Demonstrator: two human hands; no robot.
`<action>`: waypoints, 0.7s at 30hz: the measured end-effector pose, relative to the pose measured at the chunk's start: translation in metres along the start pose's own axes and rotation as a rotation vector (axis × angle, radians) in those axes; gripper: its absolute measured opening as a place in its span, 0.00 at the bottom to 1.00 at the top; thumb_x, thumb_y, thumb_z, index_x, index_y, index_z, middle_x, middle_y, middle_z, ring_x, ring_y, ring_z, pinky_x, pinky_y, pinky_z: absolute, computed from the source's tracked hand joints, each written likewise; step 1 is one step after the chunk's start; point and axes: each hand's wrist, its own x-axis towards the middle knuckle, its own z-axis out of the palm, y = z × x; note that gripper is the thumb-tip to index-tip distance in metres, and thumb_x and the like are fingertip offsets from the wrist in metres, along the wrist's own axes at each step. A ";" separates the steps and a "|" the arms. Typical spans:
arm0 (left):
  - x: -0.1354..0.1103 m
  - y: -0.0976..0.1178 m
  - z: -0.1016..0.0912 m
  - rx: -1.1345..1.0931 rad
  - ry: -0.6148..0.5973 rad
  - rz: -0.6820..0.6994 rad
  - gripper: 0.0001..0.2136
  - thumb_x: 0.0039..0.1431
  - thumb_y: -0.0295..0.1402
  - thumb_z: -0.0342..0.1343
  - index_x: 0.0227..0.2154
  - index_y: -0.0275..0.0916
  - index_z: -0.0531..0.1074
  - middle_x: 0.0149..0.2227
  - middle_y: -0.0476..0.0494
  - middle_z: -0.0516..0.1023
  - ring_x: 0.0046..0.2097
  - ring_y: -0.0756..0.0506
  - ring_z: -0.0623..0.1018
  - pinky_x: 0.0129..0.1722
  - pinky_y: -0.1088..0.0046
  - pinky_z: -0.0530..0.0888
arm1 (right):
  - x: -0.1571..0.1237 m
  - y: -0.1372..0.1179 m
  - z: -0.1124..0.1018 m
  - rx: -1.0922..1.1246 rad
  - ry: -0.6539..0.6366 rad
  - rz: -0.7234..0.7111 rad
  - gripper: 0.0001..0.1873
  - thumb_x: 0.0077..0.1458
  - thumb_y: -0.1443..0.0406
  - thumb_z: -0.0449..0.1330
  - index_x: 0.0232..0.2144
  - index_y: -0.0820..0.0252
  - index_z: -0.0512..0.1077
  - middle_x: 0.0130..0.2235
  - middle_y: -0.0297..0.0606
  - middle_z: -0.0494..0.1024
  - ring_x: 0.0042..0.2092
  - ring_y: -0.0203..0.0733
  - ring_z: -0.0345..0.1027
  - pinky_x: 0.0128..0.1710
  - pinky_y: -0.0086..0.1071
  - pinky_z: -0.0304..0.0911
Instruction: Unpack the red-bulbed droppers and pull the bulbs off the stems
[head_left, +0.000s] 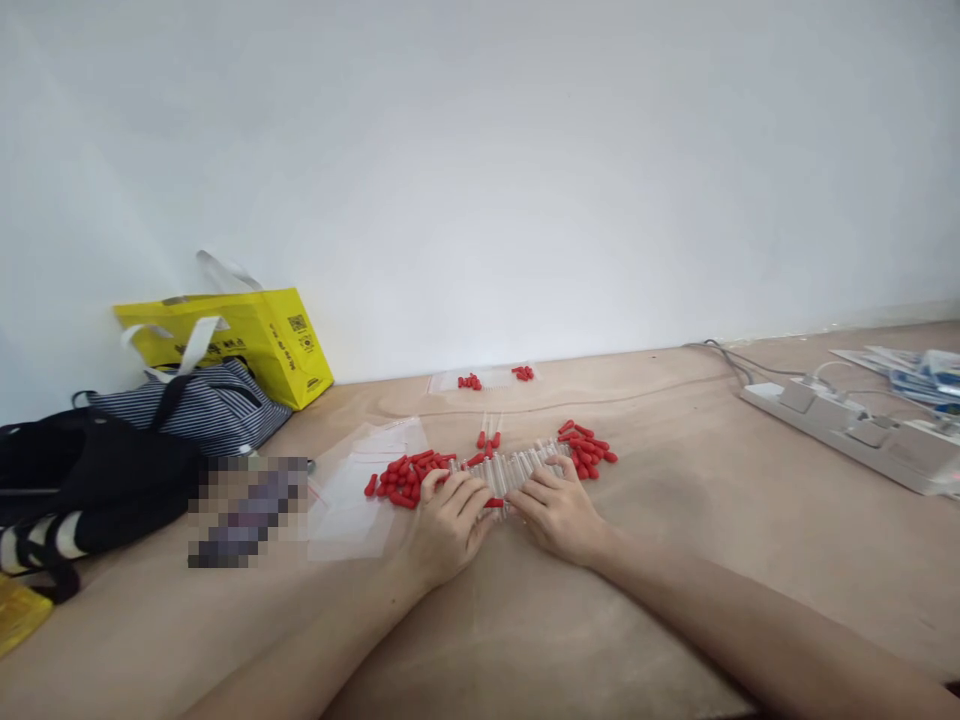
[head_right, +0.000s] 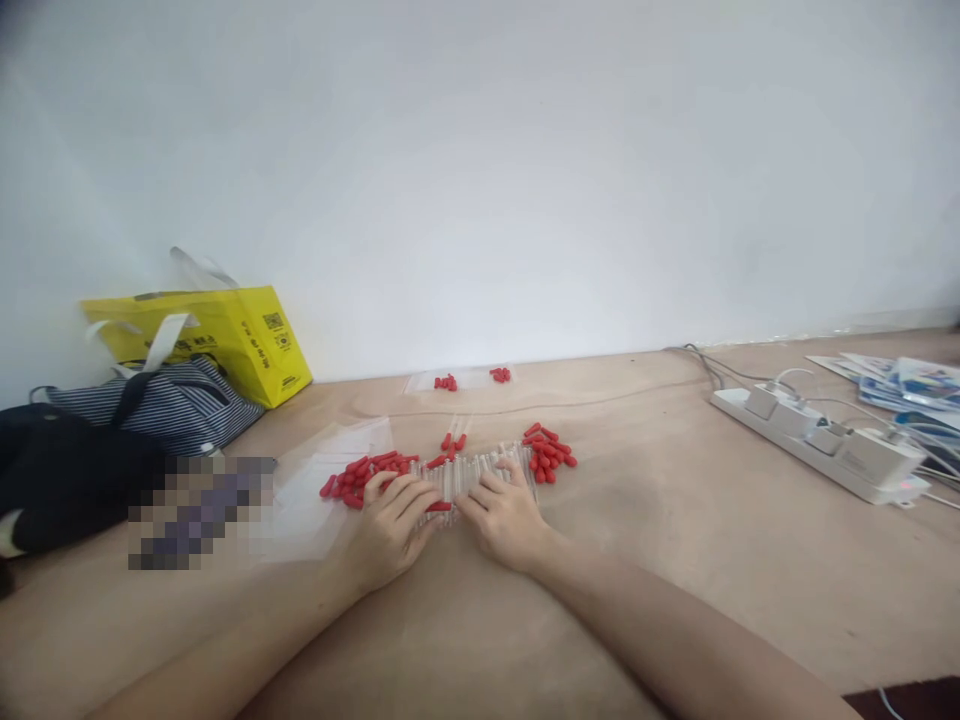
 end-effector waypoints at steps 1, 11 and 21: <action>-0.001 0.000 0.002 -0.011 0.012 0.007 0.06 0.56 0.30 0.47 0.31 0.41 0.69 0.33 0.48 0.76 0.38 0.47 0.72 0.44 0.64 0.56 | 0.000 0.000 0.001 -0.004 0.007 -0.006 0.10 0.53 0.70 0.48 0.30 0.59 0.70 0.22 0.32 0.68 0.30 0.34 0.57 0.43 0.38 0.44; -0.012 -0.005 -0.003 -0.014 -0.011 -0.026 0.08 0.56 0.29 0.47 0.26 0.42 0.70 0.28 0.52 0.76 0.36 0.48 0.73 0.46 0.61 0.55 | 0.000 -0.002 -0.005 0.060 0.020 -0.021 0.13 0.54 0.67 0.48 0.23 0.61 0.68 0.18 0.31 0.64 0.27 0.33 0.54 0.36 0.34 0.44; -0.031 -0.037 -0.005 -0.078 0.109 -0.229 0.09 0.57 0.31 0.45 0.32 0.41 0.71 0.30 0.46 0.73 0.34 0.47 0.71 0.35 0.70 0.66 | -0.008 0.014 0.007 0.074 -0.001 0.289 0.14 0.53 0.71 0.46 0.37 0.61 0.69 0.28 0.39 0.69 0.30 0.38 0.58 0.32 0.31 0.52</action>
